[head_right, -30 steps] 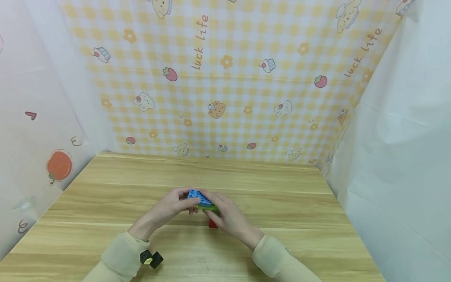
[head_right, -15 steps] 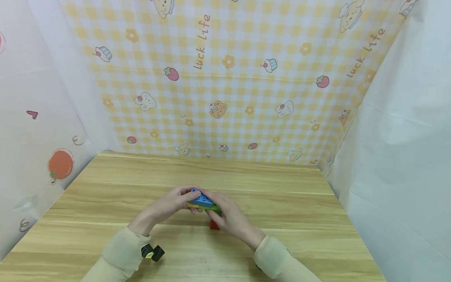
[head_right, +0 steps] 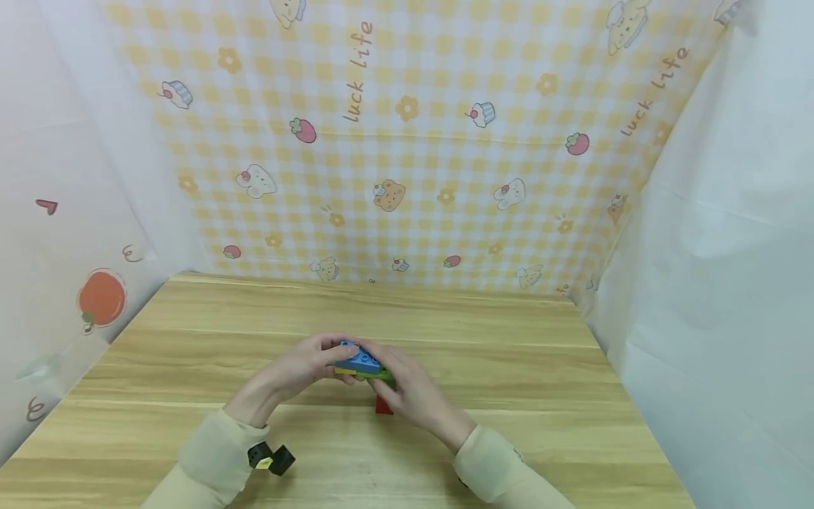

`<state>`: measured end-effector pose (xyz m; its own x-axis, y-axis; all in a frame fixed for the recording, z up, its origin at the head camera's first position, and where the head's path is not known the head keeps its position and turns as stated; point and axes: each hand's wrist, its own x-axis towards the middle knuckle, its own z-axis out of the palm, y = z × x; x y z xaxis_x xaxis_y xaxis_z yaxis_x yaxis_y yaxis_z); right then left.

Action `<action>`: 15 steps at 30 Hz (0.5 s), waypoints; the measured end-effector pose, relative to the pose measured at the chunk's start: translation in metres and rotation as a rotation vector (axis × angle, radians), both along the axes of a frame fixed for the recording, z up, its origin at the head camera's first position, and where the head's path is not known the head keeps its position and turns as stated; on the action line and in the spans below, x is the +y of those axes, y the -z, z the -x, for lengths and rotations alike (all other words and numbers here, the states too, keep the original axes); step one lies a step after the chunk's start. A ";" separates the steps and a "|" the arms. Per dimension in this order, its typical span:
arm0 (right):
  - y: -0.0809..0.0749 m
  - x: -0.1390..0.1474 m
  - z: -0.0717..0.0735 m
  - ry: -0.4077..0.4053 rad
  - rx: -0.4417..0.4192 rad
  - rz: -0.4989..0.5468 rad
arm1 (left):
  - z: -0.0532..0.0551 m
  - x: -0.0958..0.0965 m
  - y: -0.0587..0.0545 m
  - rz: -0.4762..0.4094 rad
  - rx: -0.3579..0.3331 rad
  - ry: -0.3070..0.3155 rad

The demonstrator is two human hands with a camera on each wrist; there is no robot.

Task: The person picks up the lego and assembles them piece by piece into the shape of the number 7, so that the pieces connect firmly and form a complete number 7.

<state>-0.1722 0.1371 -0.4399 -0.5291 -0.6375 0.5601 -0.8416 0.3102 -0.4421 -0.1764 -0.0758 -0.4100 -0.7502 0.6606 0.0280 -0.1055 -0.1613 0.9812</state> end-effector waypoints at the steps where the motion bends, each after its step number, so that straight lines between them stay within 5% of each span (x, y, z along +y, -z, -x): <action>1: 0.000 0.000 0.000 -0.001 0.000 -0.003 | 0.000 0.000 0.000 0.002 -0.002 0.001; 15: -0.001 0.004 0.001 -0.025 -0.079 -0.034 | 0.001 -0.001 0.001 -0.012 -0.025 0.033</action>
